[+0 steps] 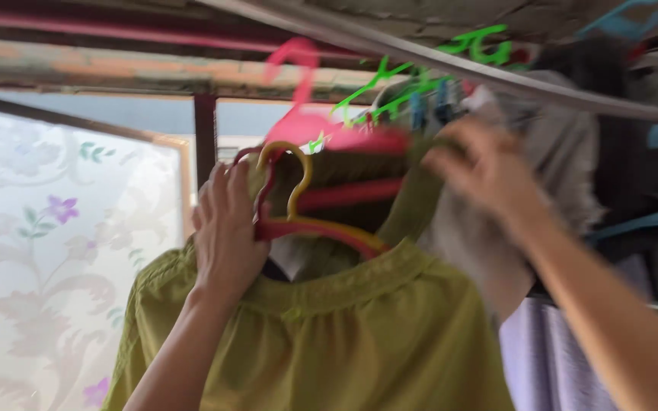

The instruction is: Folding various items of clothing including shorts and shirts on a bed.

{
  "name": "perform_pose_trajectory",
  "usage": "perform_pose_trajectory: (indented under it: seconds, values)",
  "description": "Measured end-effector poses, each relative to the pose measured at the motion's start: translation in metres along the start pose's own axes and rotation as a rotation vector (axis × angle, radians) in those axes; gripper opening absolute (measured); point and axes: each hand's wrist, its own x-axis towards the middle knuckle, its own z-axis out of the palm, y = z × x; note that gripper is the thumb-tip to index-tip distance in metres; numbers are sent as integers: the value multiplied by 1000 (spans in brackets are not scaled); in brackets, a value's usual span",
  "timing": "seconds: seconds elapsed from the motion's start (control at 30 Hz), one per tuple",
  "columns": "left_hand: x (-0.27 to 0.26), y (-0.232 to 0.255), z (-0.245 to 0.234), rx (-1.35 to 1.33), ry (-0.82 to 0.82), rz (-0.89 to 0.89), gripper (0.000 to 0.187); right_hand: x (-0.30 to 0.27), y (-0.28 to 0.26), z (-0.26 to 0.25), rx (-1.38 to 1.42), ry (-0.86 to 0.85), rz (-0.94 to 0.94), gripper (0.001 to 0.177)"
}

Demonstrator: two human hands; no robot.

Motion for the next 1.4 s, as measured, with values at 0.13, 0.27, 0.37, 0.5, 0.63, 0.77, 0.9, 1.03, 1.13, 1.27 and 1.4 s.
perform_pose_trajectory:
  seconds: [0.13, 0.27, 0.37, 0.5, 0.63, 0.77, 0.9, 1.03, 1.13, 1.27, 1.4]
  values:
    - [-26, 2, -26, 115, 130, 110, 74, -54, -73, -11, 316, -167, 276, 28]
    - [-100, -12, -88, 37, -177, -55, 70, -133, -125, -18, 470, -256, 390, 23]
    - [-170, -30, -124, -47, -536, -455, 81, -189, -162, -14, 391, -313, 195, 26]
    - [-249, -50, -165, -162, -516, -464, 87, -253, -222, -9, 595, -509, 513, 24]
    - [-253, -56, -199, -50, -520, -527, 84, -260, -224, -6, 629, -629, 483, 19]
    - [-248, -34, -235, -4, -607, -594, 81, -241, -218, -22, 531, -529, 511, 14]
    - [-215, -18, -230, -76, -472, -442, 67, -176, -218, -37, 393, -206, 303, 13]
    - [-182, -5, -204, -93, -556, -464, 63, -90, -193, -27, -63, 78, -74, 19]
    - [-161, 0, -174, -175, -502, -412, 71, -32, -139, 0, -241, 172, -300, 34]
    - [-138, 13, -134, -214, -408, -360, 64, 27, -46, 33, -223, 321, -217, 59]
    - [-110, 23, -94, -153, -419, -356, 64, 80, 35, 55, -101, 245, 163, 65]
